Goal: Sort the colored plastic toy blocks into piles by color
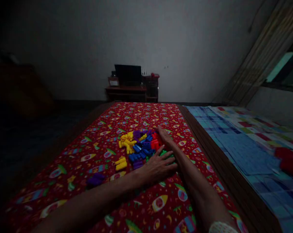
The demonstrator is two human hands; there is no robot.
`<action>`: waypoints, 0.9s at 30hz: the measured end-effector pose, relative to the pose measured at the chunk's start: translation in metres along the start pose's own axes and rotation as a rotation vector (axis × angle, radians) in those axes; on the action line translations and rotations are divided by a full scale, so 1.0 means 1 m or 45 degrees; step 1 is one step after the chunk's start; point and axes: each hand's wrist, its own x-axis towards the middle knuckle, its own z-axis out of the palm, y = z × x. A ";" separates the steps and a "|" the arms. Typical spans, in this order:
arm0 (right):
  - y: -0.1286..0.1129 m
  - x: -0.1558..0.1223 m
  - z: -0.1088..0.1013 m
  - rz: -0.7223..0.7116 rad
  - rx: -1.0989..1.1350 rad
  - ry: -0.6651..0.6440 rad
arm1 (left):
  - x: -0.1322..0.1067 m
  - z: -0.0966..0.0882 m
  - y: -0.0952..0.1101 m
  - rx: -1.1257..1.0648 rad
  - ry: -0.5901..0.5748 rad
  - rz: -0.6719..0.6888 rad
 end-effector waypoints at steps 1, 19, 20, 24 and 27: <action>-0.008 0.005 0.014 0.025 0.020 -0.035 | -0.007 -0.005 -0.006 0.025 -0.025 -0.016; -0.012 -0.123 -0.039 -0.185 -0.887 -0.349 | -0.237 -0.081 -0.043 0.000 -0.169 -0.828; -0.007 -0.126 -0.034 -0.204 -0.917 -0.372 | -0.243 -0.076 -0.035 -0.025 -0.142 -0.887; -0.017 -0.110 0.022 -0.372 -0.912 -0.403 | -0.226 -0.058 -0.017 -0.147 -0.029 -0.945; -0.033 -0.088 0.075 -0.529 -0.828 -0.425 | -0.197 -0.052 -0.026 -0.129 0.083 -0.960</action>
